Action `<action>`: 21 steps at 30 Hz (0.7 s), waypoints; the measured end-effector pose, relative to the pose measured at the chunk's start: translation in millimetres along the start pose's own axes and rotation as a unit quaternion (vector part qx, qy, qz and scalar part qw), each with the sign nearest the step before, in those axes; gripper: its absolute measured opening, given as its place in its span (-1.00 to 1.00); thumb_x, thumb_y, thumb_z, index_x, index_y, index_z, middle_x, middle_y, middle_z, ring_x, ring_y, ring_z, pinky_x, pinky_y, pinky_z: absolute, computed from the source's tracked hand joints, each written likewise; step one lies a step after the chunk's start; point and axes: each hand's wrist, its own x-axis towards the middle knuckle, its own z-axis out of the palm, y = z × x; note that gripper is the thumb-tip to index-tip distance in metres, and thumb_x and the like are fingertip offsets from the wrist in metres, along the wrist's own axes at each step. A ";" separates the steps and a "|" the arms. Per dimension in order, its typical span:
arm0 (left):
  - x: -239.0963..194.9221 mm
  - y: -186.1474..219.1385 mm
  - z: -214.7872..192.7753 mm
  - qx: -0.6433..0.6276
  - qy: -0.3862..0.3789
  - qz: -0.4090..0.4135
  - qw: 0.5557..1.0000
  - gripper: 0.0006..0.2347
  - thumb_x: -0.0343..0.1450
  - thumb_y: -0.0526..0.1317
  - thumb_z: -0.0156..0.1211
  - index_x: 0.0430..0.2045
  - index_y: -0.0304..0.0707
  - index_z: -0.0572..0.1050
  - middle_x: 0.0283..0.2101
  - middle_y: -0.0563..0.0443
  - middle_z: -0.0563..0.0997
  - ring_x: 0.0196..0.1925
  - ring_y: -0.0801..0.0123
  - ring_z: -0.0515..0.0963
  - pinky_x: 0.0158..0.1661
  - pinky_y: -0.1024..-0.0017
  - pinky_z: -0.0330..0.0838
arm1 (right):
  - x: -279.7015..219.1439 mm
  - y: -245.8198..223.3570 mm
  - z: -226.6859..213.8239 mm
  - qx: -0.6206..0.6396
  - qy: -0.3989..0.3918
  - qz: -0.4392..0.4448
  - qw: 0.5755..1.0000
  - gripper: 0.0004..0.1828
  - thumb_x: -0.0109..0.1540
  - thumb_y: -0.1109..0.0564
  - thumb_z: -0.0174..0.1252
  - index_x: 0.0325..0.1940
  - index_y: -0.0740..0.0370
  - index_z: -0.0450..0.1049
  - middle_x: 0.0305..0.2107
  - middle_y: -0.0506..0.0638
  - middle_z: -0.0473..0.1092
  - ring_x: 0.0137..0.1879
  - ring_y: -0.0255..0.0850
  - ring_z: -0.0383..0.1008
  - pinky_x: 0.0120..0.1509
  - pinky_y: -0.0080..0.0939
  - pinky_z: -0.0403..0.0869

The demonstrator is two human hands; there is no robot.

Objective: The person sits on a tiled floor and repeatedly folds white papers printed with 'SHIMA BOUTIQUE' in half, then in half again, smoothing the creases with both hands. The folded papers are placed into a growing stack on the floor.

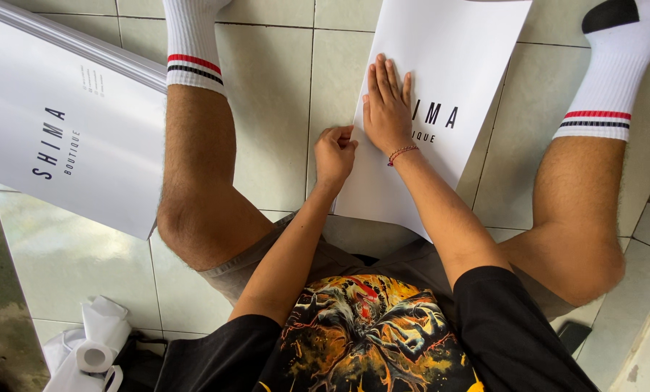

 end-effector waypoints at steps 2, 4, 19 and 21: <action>-0.8 1.8 -0.7 0.023 0.002 0.012 1.000 -0.75 0.23 -0.49 0.19 -0.24 -0.31 0.58 -0.26 -0.06 0.57 -0.33 0.32 0.63 -0.17 0.49 0.56 | 6.6 2.7 -4.7 0.010 -0.010 0.001 1.000 -0.41 0.41 0.16 -0.11 0.50 0.27 -0.07 0.44 0.07 -0.15 0.56 -0.08 -0.18 0.54 0.22 -0.32; -1.4 6.6 -2.4 0.025 -0.005 -0.004 1.000 -0.75 0.24 -0.48 0.21 -0.24 -0.31 0.57 -0.26 -0.06 0.56 -0.33 0.32 0.61 -0.19 0.49 0.55 | 25.5 7.1 -9.6 0.014 -0.022 0.019 0.999 -0.43 0.42 0.14 -0.15 0.50 0.27 -0.07 0.44 0.05 -0.17 0.56 -0.08 -0.19 0.53 0.23 -0.34; 20.1 25.8 -11.9 0.228 -0.064 -0.088 0.968 -0.86 0.18 -0.30 0.17 -0.45 -0.05 0.54 -0.46 0.27 0.62 -0.39 0.36 0.56 -0.41 0.39 0.36 | 18.1 27.9 -24.4 -0.027 -0.077 -0.094 0.992 -0.44 0.39 0.16 -0.13 0.48 0.33 0.03 0.42 0.20 -0.12 0.51 0.12 -0.13 0.38 0.54 -0.25; 20.8 19.6 -11.2 0.223 -0.066 -0.085 0.969 -0.89 0.18 -0.30 0.17 -0.49 -0.06 0.52 -0.46 0.27 0.62 -0.39 0.37 0.54 -0.41 0.39 0.35 | -27.9 7.1 -11.9 -0.040 -0.057 -0.124 0.990 -0.44 0.38 0.12 -0.13 0.46 0.33 0.05 0.42 0.20 -0.08 0.51 0.10 -0.09 0.38 0.55 -0.21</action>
